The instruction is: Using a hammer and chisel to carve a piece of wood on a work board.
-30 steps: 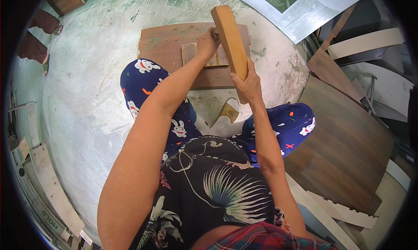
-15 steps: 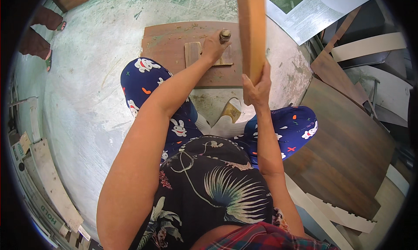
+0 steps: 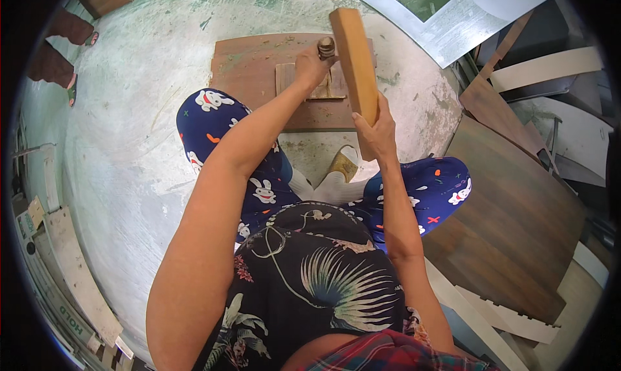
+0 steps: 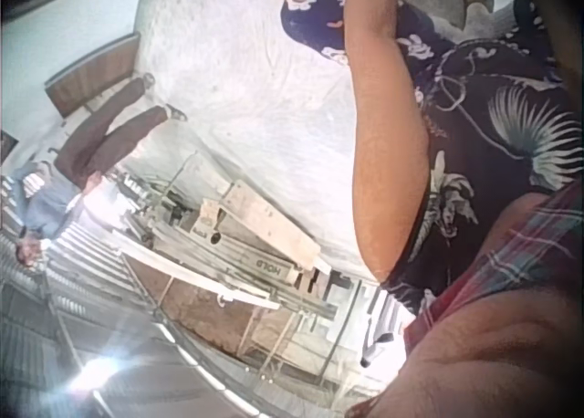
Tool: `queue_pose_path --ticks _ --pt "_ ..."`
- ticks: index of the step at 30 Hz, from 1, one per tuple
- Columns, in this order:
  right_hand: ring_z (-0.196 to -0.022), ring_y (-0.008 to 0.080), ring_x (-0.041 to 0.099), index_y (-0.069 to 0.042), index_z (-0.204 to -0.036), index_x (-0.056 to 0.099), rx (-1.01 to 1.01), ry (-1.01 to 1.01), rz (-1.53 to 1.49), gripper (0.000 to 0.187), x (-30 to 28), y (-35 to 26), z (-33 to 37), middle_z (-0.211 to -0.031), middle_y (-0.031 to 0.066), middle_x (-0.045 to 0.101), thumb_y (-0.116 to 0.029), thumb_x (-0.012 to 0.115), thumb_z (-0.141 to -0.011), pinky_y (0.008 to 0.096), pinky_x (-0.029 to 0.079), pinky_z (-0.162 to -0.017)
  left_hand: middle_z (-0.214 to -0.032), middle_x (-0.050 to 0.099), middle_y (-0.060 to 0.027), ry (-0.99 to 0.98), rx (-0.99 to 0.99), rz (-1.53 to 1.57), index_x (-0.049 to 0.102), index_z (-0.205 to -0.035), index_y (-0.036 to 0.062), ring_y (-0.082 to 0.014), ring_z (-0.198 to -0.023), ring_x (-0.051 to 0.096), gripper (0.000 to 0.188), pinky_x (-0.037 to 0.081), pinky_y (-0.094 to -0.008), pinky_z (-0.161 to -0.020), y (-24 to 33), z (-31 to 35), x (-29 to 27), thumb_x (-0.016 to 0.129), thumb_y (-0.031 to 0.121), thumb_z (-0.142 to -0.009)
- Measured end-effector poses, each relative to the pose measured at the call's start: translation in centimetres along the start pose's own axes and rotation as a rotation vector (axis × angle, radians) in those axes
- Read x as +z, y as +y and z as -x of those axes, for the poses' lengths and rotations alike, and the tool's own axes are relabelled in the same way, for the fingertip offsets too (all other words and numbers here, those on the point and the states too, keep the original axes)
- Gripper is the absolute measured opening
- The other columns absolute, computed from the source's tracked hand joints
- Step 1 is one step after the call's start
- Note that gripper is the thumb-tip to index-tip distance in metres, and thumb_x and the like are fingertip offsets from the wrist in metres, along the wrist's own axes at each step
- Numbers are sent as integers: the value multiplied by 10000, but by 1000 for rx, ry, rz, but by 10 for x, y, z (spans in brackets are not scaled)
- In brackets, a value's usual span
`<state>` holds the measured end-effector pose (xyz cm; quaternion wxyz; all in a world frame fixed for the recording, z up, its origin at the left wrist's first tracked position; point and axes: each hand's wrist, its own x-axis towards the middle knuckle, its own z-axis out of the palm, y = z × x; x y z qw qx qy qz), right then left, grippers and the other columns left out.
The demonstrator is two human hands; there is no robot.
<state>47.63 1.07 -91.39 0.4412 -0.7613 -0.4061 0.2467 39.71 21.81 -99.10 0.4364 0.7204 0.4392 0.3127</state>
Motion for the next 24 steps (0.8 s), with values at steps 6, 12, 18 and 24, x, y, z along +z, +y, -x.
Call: queue_pose_path --ticks 6,12,18,24 --pt "-1058 285 632 -37 -1381 439 -69 -5 -124 671 -5 -27 3 -1169 199 637 -187 709 -785 367 484 -928 -938 703 -177 -48 35 -84 650 -1064 29 -337 -904 677 421 521 -400 -787 -7 2 -47 802 261 -747" --pt "-1069 271 620 -43 -1381 446 -79 -69 -112 671 4 -32 7 -1179 189 624 -180 709 -779 363 478 -936 -898 712 -140 -5 5 -113 653 -1003 26 -263 -832 698 341 531 -373 -726 -16 18 -71 787 232 -767" --pt "-1079 310 622 -60 -1392 428 -219 -37 -134 689 13 -36 12 -1187 200 622 -184 706 -773 380 479 -934 -950 709 -162 -20 94 -199 634 -1058 3 -269 -874 697 345 533 -373 -747 -16 33 -62 761 173 -786" --pt "-1062 406 633 -79 -1409 383 -67 -263 74 736 15 -34 9 -1145 255 637 -261 702 -771 429 494 -903 -953 708 -154 -54 -7 -115 616 -1137 51 -291 -843 685 401 530 -376 -744 -20 31 -59 772 160 -783"
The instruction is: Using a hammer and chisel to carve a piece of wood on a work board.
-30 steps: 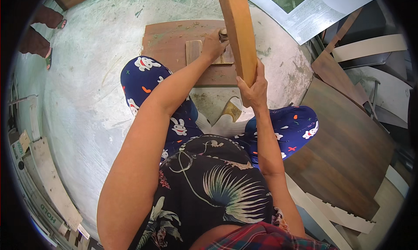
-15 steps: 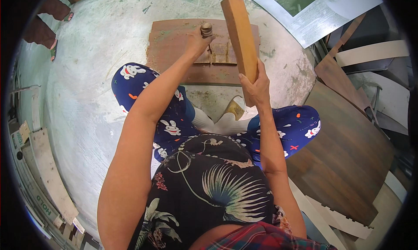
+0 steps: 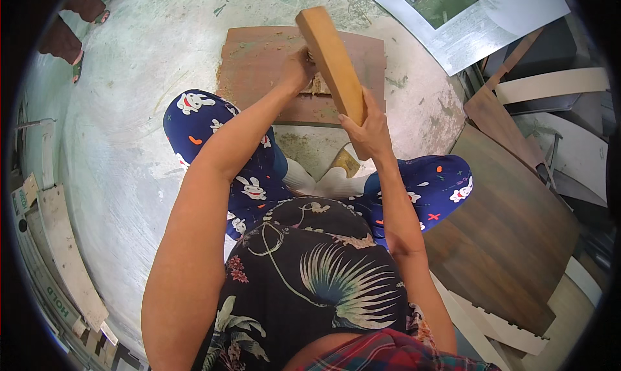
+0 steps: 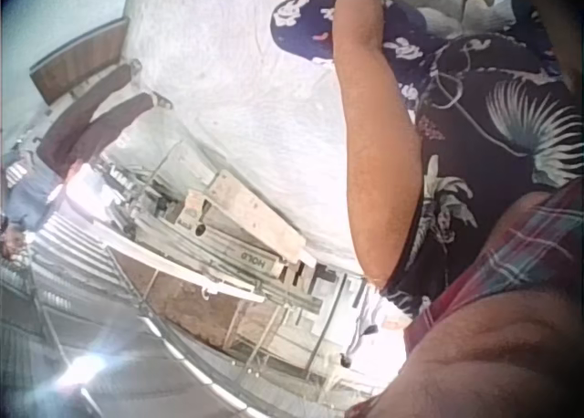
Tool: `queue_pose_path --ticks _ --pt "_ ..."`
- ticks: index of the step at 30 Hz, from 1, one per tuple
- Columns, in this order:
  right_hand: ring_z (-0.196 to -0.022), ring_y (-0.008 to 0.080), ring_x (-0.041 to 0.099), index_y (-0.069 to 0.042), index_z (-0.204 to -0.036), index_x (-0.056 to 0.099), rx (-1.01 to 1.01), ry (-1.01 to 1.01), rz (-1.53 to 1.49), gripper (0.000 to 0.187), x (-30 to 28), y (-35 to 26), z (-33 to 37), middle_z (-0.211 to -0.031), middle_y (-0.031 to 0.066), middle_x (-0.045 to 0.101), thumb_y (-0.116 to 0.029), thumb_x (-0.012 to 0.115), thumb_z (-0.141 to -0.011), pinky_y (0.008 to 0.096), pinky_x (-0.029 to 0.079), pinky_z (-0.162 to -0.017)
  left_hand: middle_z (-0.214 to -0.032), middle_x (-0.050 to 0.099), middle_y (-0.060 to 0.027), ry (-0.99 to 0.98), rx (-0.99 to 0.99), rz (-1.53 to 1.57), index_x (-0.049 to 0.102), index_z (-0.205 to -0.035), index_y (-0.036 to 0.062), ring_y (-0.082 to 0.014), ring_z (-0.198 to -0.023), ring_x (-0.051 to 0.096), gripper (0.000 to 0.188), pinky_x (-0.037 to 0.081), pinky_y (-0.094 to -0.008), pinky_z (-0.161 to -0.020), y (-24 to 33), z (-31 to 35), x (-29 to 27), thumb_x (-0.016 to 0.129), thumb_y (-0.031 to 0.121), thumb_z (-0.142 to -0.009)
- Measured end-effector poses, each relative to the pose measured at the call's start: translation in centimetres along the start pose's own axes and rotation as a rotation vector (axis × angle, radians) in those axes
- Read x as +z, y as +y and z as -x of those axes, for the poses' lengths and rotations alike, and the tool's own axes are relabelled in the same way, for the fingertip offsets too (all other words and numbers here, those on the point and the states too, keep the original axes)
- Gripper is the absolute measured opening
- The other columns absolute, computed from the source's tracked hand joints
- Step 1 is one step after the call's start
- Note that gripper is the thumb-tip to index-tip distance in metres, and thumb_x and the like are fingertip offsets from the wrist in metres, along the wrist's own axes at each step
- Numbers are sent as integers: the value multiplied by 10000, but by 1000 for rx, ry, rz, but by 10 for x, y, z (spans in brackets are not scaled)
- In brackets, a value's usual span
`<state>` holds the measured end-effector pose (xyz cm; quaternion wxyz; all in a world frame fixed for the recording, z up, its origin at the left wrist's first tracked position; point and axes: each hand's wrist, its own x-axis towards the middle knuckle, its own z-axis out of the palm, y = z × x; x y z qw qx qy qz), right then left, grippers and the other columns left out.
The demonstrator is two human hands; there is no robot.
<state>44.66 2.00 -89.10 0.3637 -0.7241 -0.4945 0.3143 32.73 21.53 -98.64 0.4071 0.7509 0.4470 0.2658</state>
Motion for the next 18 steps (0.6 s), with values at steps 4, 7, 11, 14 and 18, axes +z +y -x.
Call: queue_pose_path --ticks 4,7,11,14,18 --pt "-1062 422 624 -82 -1422 368 -157 130 -119 761 4 -3 5 -1135 261 640 -296 701 -772 434 498 -899 -963 706 -164 -38 80 -34 606 -1160 57 -324 -906 682 390 532 -390 -768 -14 -2 3 737 149 -804" --pt "-1055 406 638 -84 -1416 379 -42 85 102 754 2 14 3 -1143 243 645 -277 708 -766 424 505 -896 -975 705 -168 -29 45 -65 610 -1155 59 -343 -929 675 401 527 -409 -787 -7 -2 12 747 175 -797" --pt "-1030 378 656 -93 -1411 389 -35 83 -14 739 4 9 4 -1136 229 649 -243 709 -762 409 510 -892 -1001 701 -173 -37 115 131 627 -1129 59 -345 -936 674 408 521 -424 -798 -16 -5 7 769 217 -782" --pt "-1020 375 659 -99 -1403 397 -135 168 -114 726 -2 -8 5 -1125 225 652 -238 707 -761 410 508 -893 -987 702 -171 -78 136 36 634 -1104 54 -339 -927 678 365 523 -410 -785 -11 -5 8 760 174 -783" --pt "-1025 374 655 -102 -1389 406 -148 186 -150 708 2 2 5 -1132 223 646 -231 704 -760 416 506 -898 -957 707 -161 -49 145 68 639 -1105 61 -334 -911 681 359 526 -401 -784 1 4 11 758 146 -778"
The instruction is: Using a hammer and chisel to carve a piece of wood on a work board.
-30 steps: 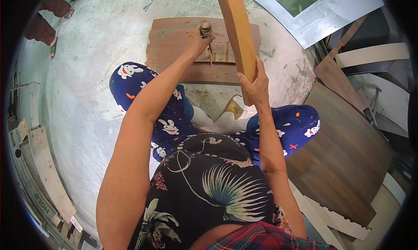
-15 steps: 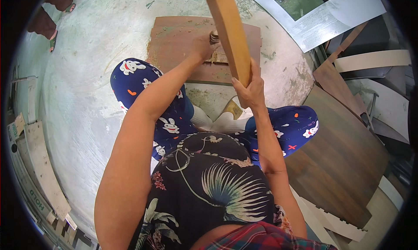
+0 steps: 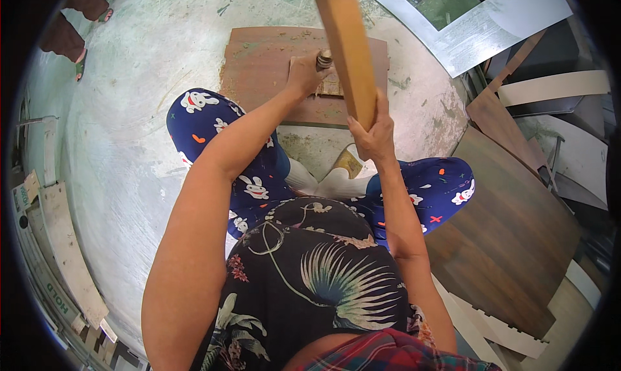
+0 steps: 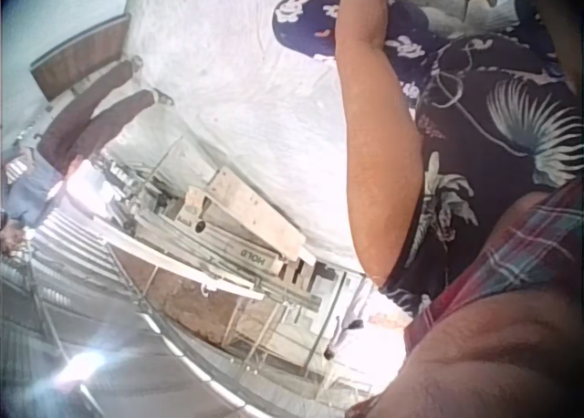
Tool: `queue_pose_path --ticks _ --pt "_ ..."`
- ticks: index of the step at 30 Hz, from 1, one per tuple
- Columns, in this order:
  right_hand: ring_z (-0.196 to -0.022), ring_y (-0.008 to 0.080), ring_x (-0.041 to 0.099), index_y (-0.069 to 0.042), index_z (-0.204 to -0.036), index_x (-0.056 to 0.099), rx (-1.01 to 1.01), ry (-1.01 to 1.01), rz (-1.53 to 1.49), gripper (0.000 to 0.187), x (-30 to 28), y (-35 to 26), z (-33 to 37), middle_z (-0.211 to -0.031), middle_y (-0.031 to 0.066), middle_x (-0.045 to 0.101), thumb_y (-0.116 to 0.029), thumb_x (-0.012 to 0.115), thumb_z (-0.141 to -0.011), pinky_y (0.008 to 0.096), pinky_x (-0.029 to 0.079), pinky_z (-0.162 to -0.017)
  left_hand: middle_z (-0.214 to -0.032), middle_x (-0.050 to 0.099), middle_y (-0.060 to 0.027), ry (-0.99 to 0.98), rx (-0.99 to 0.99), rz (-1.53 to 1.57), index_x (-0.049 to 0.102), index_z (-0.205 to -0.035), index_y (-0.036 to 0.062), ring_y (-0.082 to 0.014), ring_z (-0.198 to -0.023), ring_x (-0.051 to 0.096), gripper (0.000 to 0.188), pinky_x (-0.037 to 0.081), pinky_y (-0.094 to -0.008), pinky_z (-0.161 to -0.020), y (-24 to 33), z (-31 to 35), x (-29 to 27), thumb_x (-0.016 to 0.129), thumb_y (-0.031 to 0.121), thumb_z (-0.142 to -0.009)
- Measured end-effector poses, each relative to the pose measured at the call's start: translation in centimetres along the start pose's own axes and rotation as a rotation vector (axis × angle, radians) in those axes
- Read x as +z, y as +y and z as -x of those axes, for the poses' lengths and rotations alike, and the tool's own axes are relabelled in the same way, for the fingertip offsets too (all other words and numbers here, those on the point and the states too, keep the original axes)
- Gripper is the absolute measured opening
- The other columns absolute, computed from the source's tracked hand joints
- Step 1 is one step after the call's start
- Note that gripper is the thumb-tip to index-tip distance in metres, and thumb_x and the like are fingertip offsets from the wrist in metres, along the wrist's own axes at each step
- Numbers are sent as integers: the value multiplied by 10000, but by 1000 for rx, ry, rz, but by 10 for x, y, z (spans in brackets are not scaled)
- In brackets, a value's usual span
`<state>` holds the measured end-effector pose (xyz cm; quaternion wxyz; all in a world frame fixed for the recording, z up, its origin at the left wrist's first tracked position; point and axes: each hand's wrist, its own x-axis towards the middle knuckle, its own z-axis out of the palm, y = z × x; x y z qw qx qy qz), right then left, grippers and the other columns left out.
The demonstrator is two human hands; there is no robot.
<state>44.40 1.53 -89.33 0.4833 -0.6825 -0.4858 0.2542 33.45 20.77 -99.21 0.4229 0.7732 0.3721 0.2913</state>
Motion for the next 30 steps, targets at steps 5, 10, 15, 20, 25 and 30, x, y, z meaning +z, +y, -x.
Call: queue_pose_path --ticks 5,10,15,20,25,30 --pt "-1035 383 649 -103 -1391 403 133 -96 145 708 -1 -1 0 -1135 225 644 -241 703 -764 419 505 -891 -971 706 -175 -13 -41 -18 633 -1129 51 -337 -901 686 379 532 -392 -769 2 2 -3 759 130 -780" --pt "-1044 394 643 -101 -1402 396 70 -6 27 715 3 0 0 -1128 230 647 -255 702 -775 421 502 -892 -980 705 -183 25 -64 -12 628 -1128 33 -341 -900 686 402 531 -393 -775 -11 -3 2 770 147 -770" --pt "-1067 347 640 -83 -1405 406 120 -48 92 709 3 5 -5 -1191 220 627 -225 711 -780 408 493 -916 -968 707 -177 203 -129 -2 636 -1104 27 -336 -897 683 414 527 -396 -775 -8 -25 -12 792 189 -756" --pt "-1085 287 615 -53 -1397 417 87 10 11 708 -2 -8 -23 -1179 181 628 -212 718 -776 389 472 -943 -987 707 -168 281 -156 68 633 -1107 40 -332 -936 679 428 526 -409 -787 -25 -48 -28 796 222 -756" --pt "-1096 249 587 -31 -1387 423 39 -23 -13 702 -1 -31 -37 -1162 154 622 -197 720 -773 372 458 -956 -1002 706 -160 321 -164 -6 618 -1127 51 -323 -952 680 447 531 -414 -798 -46 -46 -17 799 209 -751" --pt "-1063 276 625 -40 -1365 445 -36 59 -68 659 12 -35 -52 -1168 203 623 -190 705 -779 384 473 -935 -999 704 -166 304 -79 -19 606 -1142 57 -336 -960 675 456 530 -420 -808 -38 -49 -12 795 193 -750"
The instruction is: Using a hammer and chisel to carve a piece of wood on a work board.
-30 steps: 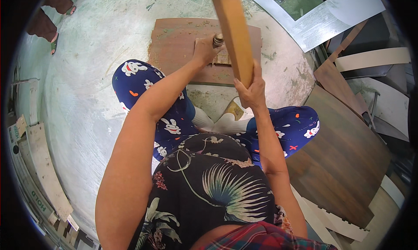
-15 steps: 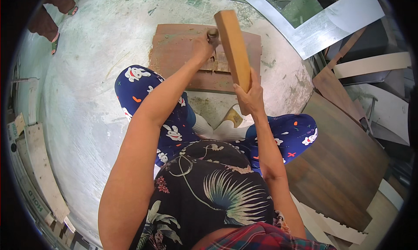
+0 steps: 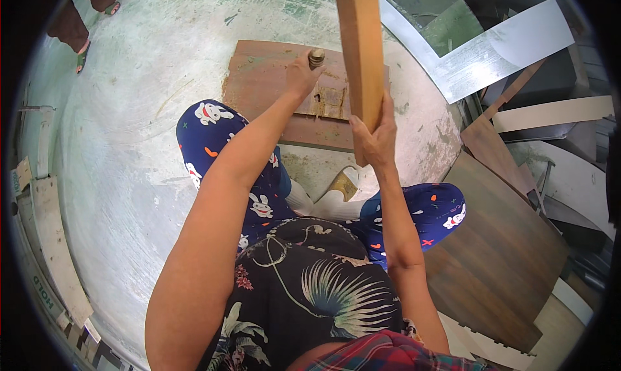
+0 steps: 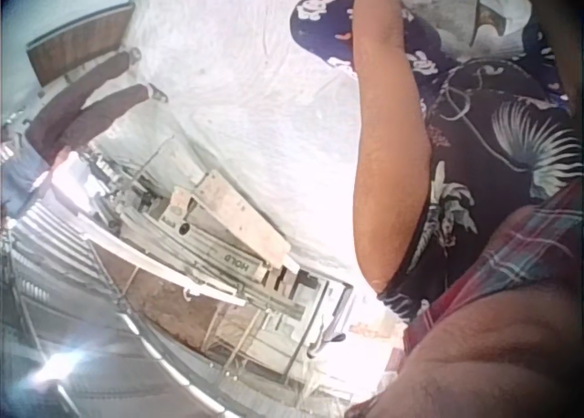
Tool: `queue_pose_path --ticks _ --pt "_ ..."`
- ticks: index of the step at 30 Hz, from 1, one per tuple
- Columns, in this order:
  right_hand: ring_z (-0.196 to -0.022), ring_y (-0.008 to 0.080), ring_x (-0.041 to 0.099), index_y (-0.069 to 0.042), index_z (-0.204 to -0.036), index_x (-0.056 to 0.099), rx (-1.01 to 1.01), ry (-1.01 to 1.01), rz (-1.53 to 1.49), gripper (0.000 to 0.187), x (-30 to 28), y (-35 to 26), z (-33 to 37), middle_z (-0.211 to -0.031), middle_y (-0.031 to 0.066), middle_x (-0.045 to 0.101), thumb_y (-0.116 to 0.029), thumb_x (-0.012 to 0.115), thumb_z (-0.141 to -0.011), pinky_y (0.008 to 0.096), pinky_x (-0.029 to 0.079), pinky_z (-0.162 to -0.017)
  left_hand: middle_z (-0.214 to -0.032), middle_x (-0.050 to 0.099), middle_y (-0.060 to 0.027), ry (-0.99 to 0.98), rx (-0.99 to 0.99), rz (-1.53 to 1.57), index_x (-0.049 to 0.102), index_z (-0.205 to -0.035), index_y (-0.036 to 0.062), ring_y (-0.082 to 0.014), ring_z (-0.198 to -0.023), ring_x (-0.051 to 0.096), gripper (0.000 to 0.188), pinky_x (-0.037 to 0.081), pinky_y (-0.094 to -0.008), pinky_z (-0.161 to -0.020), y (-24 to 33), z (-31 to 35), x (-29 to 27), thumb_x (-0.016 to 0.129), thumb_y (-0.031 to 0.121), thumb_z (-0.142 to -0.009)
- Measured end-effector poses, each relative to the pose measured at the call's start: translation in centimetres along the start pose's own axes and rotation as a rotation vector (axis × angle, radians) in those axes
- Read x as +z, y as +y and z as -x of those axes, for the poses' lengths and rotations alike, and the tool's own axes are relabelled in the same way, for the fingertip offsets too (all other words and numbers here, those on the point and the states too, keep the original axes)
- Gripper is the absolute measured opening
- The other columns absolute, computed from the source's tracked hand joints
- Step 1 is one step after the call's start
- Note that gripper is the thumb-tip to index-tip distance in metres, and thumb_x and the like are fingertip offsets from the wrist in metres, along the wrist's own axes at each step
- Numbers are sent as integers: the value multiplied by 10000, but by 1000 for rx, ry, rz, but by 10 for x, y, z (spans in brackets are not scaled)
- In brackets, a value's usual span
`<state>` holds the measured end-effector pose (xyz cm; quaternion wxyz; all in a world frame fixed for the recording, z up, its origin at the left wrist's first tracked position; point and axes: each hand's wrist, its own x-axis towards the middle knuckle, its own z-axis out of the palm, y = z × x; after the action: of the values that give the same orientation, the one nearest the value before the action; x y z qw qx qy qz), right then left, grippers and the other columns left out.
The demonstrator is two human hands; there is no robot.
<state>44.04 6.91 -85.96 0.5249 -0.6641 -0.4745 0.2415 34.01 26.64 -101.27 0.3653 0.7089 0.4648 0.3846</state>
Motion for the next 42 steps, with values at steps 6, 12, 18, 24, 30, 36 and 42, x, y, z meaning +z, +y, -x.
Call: queue_pose_path --ticks 6,12,18,24,30,36,42 --pt "-1068 309 629 -27 -1380 435 144 -150 180 674 13 26 4 -1164 196 640 -207 709 -791 388 476 -937 -969 701 -176 14 -81 -76 612 -1126 57 -361 -939 668 429 528 -420 -792 4 2 -10 786 172 -751" --pt "-1138 297 589 -33 -1403 422 120 -140 112 701 5 30 10 -1236 205 597 -229 710 -795 380 453 -968 -977 701 -172 -43 -50 -14 622 -1110 65 -373 -936 664 390 522 -434 -790 1 -2 10 761 208 -774" --pt "-989 242 635 -33 -1358 482 138 -100 110 621 -11 51 -8 -1134 170 626 -257 694 -818 365 513 -871 -1014 696 -178 -18 -47 6 619 -1130 41 -352 -963 664 442 521 -433 -799 -23 -5 13 775 216 -756" --pt "-639 146 597 -42 -1308 396 117 309 -412 479 -83 -2 -52 -865 104 570 -124 602 -884 288 512 -561 -980 703 -174 142 -34 159 623 -1120 29 -316 -915 682 413 519 -404 -787 -1 -26 3 763 213 -778" --pt "-647 197 618 -54 -1199 419 154 353 -314 405 -131 20 -38 -884 116 580 -150 624 -863 309 526 -562 -924 702 -136 126 -12 294 621 -1087 6 -234 -842 684 368 523 -351 -754 29 -25 -10 760 179 -793" --pt "-704 236 655 -61 -1217 461 822 95 -713 440 -106 64 -16 -927 142 633 -364 557 -912 375 550 -593 -899 696 -113 65 30 294 619 -1078 -7 -195 -833 669 378 517 -330 -755 53 -16 -3 762 222 -812" --pt "-745 243 661 -52 -1319 424 522 -81 -813 524 -95 25 -29 -1004 185 636 -377 530 -921 348 549 -659 -932 689 -102 184 -9 359 621 -1091 -9 -187 -843 648 411 505 -336 -773 73 -26 -21 751 293 -843"
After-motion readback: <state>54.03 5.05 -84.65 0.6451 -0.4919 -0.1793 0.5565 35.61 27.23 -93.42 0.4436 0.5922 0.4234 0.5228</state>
